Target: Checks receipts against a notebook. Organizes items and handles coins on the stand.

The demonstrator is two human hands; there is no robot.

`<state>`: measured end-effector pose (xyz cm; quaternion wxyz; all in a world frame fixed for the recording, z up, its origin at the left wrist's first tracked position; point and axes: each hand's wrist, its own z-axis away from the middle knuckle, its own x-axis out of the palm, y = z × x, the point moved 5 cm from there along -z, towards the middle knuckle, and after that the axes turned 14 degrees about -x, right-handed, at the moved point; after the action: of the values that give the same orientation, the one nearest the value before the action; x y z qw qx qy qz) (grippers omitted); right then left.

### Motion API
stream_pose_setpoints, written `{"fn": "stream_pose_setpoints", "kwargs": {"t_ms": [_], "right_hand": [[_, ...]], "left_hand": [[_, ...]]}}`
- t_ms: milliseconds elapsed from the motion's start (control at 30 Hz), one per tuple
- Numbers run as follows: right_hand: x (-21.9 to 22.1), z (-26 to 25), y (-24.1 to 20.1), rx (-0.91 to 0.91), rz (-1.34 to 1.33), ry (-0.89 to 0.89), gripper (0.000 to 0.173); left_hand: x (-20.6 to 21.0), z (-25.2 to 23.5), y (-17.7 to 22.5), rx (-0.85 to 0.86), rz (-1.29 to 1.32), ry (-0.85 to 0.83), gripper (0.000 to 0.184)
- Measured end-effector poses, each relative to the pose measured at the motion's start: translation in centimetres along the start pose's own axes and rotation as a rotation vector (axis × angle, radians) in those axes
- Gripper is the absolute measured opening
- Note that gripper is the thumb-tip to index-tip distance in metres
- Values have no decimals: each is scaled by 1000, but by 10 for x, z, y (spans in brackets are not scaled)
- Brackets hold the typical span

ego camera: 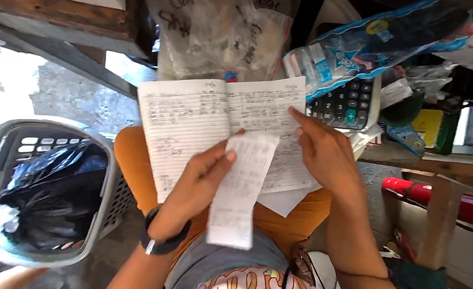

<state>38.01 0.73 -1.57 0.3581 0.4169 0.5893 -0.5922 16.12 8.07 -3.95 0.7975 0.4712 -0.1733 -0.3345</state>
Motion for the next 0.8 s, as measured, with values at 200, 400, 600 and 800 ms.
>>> {"fn": "stream_pose_setpoints", "kwargs": {"t_ms": [200, 400, 600, 800], "right_hand": [[8, 6, 6, 37, -8, -56, 43], [1, 13, 4, 39, -17, -33, 44], [-12, 32, 17, 69, 1, 15, 43], [-21, 57, 33, 129, -6, 43, 40]], "left_hand": [[-6, -4, 1, -164, 511, -138, 35], [-6, 0, -6, -147, 546, -147, 35], [-2, -6, -2, -171, 591, -102, 32], [-2, -4, -1, -159, 543, -94, 31]]}}
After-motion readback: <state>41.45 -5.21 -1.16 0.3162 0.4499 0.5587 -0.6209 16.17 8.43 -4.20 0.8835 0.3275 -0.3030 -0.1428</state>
